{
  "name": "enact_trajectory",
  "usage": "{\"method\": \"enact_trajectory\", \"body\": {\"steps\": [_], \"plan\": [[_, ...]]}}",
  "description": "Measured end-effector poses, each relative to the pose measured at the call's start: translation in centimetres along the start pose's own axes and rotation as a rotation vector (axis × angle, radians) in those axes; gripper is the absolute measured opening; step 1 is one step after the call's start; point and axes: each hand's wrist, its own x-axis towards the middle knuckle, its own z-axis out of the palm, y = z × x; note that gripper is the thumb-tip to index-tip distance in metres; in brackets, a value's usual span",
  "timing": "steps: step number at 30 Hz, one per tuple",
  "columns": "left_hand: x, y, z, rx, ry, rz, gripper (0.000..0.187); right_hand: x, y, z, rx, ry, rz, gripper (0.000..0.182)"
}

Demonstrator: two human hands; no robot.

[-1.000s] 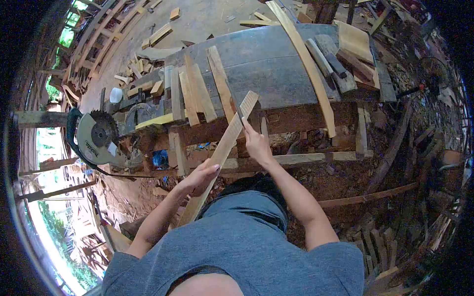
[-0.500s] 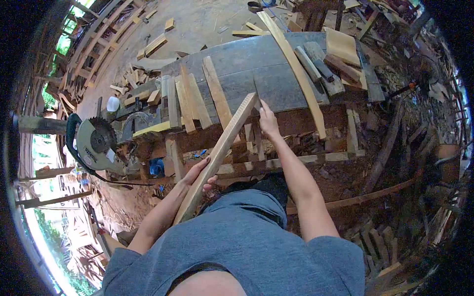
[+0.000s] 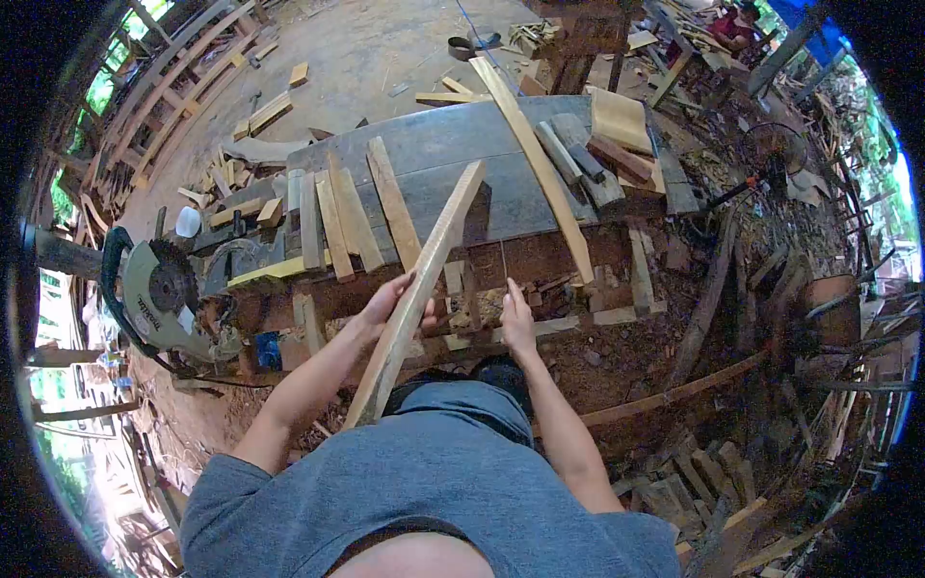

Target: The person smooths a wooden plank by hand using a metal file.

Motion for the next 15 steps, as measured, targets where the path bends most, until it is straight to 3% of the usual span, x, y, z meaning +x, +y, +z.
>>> {"method": "enact_trajectory", "body": {"steps": [3,7,13,15], "plan": [[-2.4,-3.2,-1.5,-0.189,-0.183,-0.107,0.049,-1.1,0.9,0.5,0.097,-0.02,-0.02,0.046],[-3.2,-4.6,-4.1,-0.316,-0.21,-0.163,0.049,-2.3,1.0,1.0,0.169,-0.029,0.063,0.046],[-2.7,-4.2,-3.1,-0.064,-0.063,-0.113,0.041,-1.7,0.9,1.3,0.08,-0.007,0.011,0.045],[-2.7,-3.3,-1.9,0.221,0.074,0.029,0.039,-0.6,2.4,1.3,-0.111,0.073,-0.191,0.044]]}}
